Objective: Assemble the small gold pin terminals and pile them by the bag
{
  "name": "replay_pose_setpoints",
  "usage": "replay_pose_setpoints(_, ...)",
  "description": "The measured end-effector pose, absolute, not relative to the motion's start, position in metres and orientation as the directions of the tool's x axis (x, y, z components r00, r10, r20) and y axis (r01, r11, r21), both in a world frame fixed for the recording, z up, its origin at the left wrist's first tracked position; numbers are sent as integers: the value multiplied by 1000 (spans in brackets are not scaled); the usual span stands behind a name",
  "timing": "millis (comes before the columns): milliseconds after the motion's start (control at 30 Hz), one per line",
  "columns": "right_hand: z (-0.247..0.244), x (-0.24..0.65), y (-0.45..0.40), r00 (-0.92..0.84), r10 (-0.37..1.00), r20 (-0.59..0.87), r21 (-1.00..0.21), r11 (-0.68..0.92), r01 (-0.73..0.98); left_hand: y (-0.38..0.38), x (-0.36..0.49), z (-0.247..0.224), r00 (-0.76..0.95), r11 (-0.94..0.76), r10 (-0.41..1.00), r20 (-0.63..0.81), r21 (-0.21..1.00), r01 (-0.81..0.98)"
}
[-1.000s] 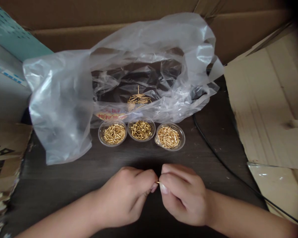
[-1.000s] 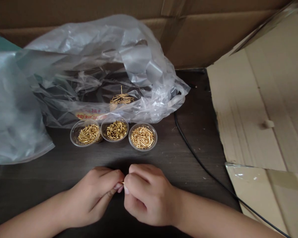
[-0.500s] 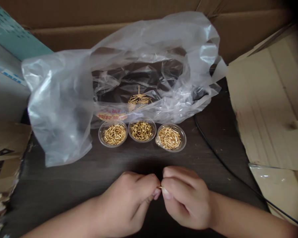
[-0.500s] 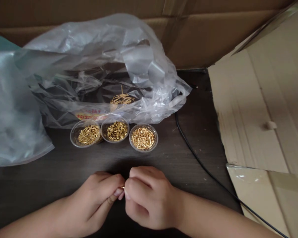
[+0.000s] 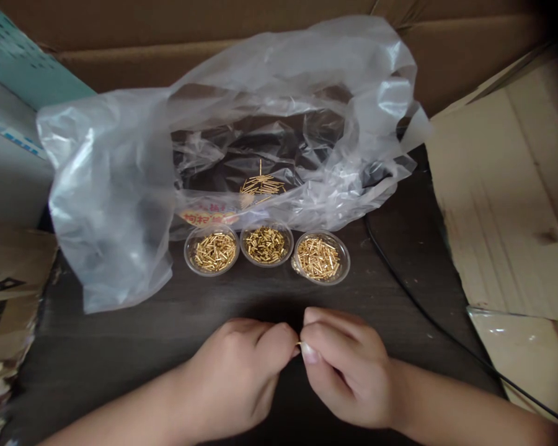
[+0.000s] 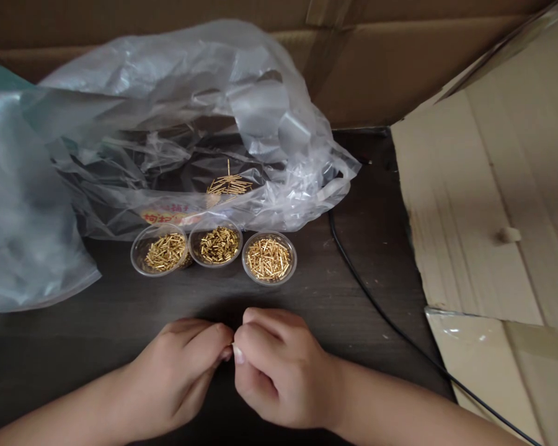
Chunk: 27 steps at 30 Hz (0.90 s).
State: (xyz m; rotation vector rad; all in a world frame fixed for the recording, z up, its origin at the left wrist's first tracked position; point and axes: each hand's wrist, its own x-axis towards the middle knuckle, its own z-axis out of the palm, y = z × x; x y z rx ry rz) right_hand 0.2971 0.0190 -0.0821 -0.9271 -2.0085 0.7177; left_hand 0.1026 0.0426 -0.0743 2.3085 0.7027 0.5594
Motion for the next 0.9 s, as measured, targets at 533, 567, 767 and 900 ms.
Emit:
replay_pose_setpoints(533,-82,302,18,-490,745,452,-620,658,428,46,101,-73,799,-561,583,148,784,265)
replay_pose_setpoints(567,-82,302,18,-492,746,449,-636,654,410,46,100,-73,802,-576,578,151,772,269)
replay_pose_setpoints(767,-83,302,23,-475,758,446,-680,633,371,52,97,-73,818,-690,541,196,660,299)
replay_pose_setpoints(900,-85,302,24,-456,770,448,-705,617,349,54,96,-73,803,-712,546,241,638,292)
